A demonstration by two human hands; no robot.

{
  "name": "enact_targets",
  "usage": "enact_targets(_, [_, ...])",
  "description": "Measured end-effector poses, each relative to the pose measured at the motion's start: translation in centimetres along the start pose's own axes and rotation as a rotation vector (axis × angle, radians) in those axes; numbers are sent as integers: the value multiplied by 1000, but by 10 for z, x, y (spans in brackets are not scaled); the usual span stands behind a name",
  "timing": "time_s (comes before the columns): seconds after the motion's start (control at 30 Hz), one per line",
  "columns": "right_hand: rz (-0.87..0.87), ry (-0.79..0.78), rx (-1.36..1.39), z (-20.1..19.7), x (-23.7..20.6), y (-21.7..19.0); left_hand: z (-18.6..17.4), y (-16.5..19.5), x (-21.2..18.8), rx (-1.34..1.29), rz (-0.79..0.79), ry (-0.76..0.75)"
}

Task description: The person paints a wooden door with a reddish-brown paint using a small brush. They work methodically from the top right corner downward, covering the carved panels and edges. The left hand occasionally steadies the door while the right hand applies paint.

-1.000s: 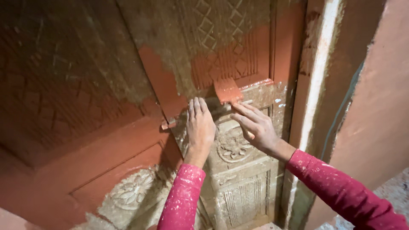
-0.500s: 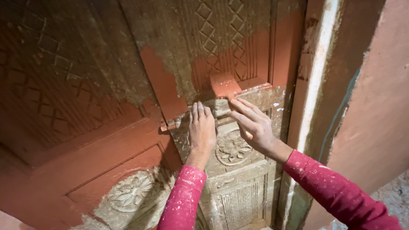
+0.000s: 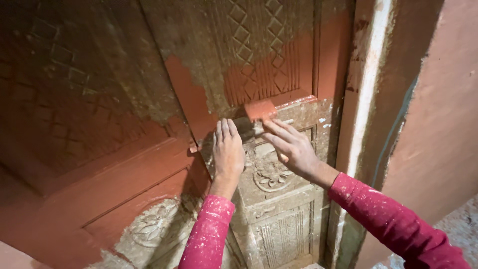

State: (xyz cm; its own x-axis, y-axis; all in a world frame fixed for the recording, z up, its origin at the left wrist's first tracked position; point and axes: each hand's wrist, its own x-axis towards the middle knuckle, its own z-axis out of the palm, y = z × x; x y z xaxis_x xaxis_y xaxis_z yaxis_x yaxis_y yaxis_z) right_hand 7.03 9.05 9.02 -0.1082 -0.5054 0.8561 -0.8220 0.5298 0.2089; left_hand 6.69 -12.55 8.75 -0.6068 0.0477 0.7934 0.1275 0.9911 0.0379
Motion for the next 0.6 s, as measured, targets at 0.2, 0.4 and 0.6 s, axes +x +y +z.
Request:
enact_targets(0.2, [-27, 74, -17, 13, -1, -3, -2, 0, -3, -38, -13, -24])
enact_targets(0.4, [-9, -96, 97, 24, -17, -19, 0, -5, -6, -70, -23, 10])
enact_targets(0.6, [-34, 78, 68, 3, 11, -10, 3, -7, -6, -41, -21, -23])
